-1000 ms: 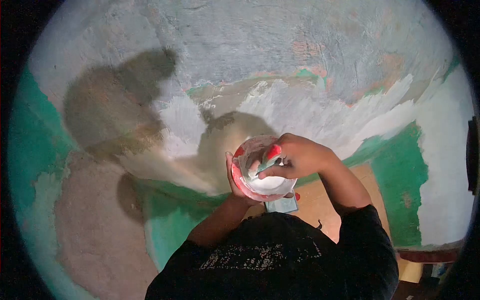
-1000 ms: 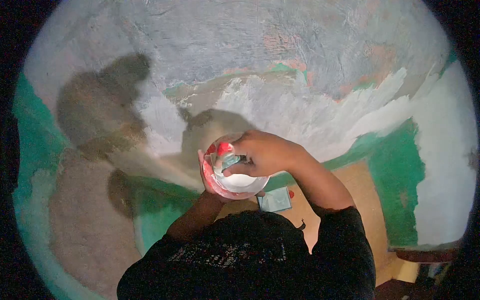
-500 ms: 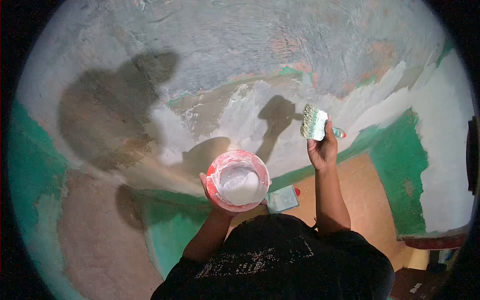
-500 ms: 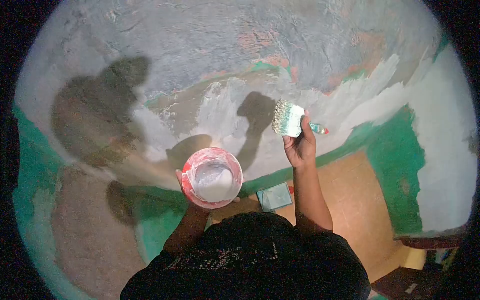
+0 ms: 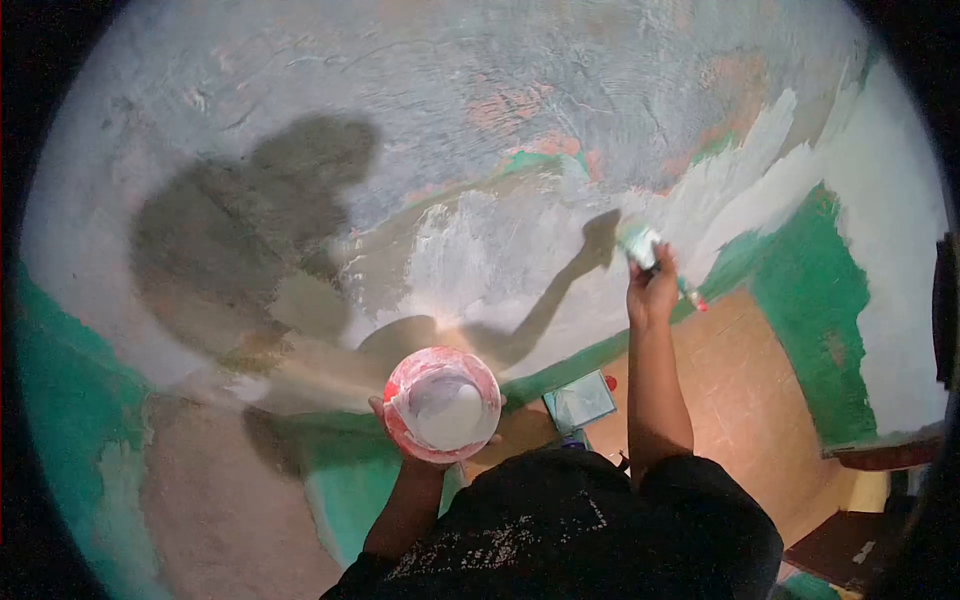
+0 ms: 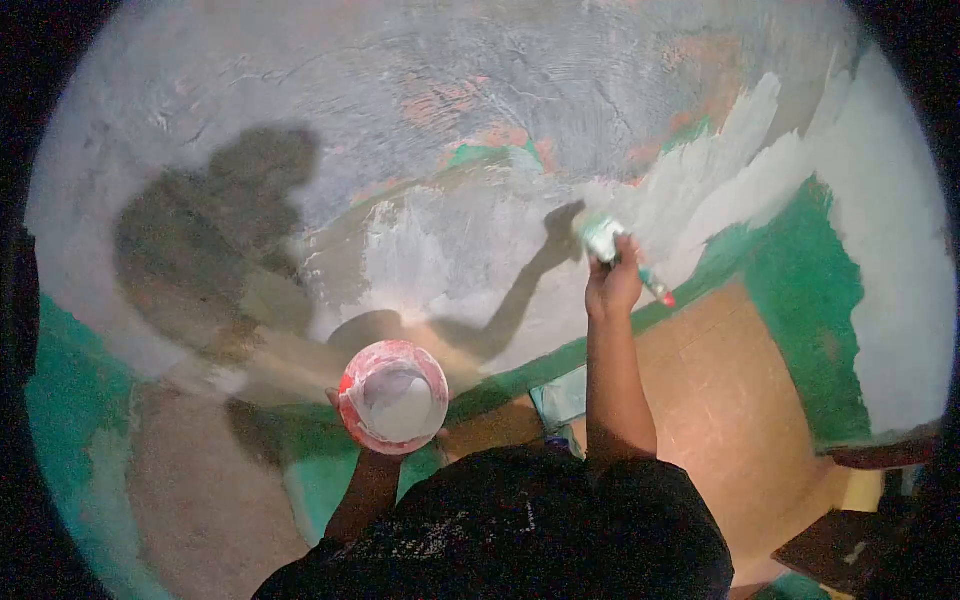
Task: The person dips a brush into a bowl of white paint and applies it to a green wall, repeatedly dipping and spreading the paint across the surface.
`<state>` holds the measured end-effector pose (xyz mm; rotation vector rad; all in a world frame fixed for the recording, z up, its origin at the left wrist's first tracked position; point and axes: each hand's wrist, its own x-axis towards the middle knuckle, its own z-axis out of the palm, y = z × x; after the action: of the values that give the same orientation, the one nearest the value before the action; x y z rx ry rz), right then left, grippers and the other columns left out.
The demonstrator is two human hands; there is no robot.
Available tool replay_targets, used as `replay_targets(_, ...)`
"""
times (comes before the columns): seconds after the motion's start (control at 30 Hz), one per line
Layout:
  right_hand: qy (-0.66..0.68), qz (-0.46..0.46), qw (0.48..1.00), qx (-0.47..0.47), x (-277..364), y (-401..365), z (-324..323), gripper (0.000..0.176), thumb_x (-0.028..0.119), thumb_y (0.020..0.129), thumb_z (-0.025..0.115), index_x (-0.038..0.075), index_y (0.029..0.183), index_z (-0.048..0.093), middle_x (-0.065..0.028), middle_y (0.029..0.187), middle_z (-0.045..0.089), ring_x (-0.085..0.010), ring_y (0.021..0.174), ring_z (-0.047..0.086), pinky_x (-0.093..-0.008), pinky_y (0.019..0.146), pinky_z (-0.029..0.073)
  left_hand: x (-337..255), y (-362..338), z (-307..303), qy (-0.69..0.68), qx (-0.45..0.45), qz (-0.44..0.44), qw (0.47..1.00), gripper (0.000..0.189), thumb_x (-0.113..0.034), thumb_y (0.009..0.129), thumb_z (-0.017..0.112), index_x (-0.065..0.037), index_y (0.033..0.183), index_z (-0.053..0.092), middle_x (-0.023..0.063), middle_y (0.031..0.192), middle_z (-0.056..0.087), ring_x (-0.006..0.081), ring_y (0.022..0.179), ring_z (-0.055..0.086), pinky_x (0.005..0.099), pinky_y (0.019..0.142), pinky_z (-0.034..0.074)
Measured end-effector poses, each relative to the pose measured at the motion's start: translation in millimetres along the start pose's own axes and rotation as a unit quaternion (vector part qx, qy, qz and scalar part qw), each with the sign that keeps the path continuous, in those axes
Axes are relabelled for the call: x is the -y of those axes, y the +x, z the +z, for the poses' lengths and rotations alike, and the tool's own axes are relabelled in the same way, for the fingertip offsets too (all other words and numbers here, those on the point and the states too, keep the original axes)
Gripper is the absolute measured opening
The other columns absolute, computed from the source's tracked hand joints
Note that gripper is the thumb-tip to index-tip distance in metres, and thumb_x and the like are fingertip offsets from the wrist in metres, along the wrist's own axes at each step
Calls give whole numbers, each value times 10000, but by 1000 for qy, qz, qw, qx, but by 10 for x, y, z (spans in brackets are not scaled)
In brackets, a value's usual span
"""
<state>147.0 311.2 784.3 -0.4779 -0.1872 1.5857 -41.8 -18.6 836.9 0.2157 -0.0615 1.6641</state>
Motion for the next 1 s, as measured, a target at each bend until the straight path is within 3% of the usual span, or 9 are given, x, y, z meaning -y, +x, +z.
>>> replay_targets(0.13, 20, -186, 982, -28, -198, 364, 474, 200, 134, 915, 613, 88, 1088, 523, -70, 996, 602, -181, 848, 612, -302, 685, 524, -4, 19, -38, 6, 10, -12, 1000, 1075, -810, 647, 599, -196, 1468, 273, 252, 1463, 276, 575, 1282, 296, 795, 880, 358)
replay_targets(0.2, -96, -152, 979, -96, -544, 91, 761, 197, 127, 884, 634, 77, 1040, 524, -47, 950, 571, -149, 787, 560, -285, 657, 468, 9, 27, -54, 4, 2, -13, 1000, 1077, -810, 647, 599, -201, 1471, 268, 240, 1472, 269, 574, 1288, 286, 797, 884, 352)
replay_targets(0.23, -117, -174, 975, -72, -706, 141, 628, 196, 118, 870, 642, 80, 1022, 524, -44, 939, 573, -154, 784, 562, -286, 651, 468, 2, 42, -70, 7, 3, -18, 1000, 1079, -813, 646, 596, -204, 1473, 265, 235, 1477, 265, 574, 1291, 281, 798, 886, 349)
replay_targets(0.33, -111, -34, 993, 2, -502, -185, 572, 208, 77, 864, 628, 107, 1023, 497, -57, 977, 590, -196, 875, 614, -362, 717, 550, 88, 137, -37, -14, 45, -12, 999, 1091, -839, 641, 566, -217, 1480, 252, 226, 1488, 251, 574, 1300, 268, 803, 890, 338)
replay_targets(0.47, 18, -95, 994, -55, -145, 155, 457, 146, 80, 896, 585, 84, 1020, 509, -81, 976, 604, -199, 873, 619, -336, 713, 522, 201, 171, 69, -75, 29, 11, 997, 1108, -881, 630, 512, -235, 1487, 234, 221, 1501, 230, 574, 1308, 257, 813, 886, 325)
replay_targets(0.6, -142, -165, 975, -44, -561, 174, 607, 120, 85, 877, 610, 90, 973, 537, -54, 947, 598, -160, 847, 599, -326, 714, 511, 36, 128, -156, 13, -16, -45, 999, 1110, -890, 628, 502, -243, 1488, 230, 216, 1506, 221, 572, 1314, 250, 818, 886, 317)
replay_targets(0.73, -107, -72, 991, 42, -388, -62, 542, 158, 62, 866, 600, 54, 1004, 523, -76, 987, 599, -200, 879, 610, -344, 744, 537, 112, 107, -70, -34, -65, -11, 997, 1096, -870, 639, 522, -234, 1485, 238, 219, 1501, 229, 571, 1312, 253, 810, 902, 313)
replay_targets(0.87, 24, -101, 993, -58, -159, 266, 578, 154, 52, 857, 610, 83, 986, 532, -56, 916, 593, -174, 815, 603, -324, 702, 514, 101, 127, 19, -9, -17, -32, 999, 1087, -854, 645, 539, -227, 1482, 246, 224, 1497, 231, 571, 1307, 262, 805, 901, 321)
replay_targets(1.0, -188, -115, 975, 40, -486, -71, 699, 131, 63, 857, 628, 95, 954, 546, -20, 894, 577, -129, 792, 564, -294, 647, 480, 81, 145, -71, 3, 6, -36, 999, 1085, -839, 647, 561, -218, 1479, 250, 240, 1486, 241, 573, 1300, 271, 802, 898, 329)
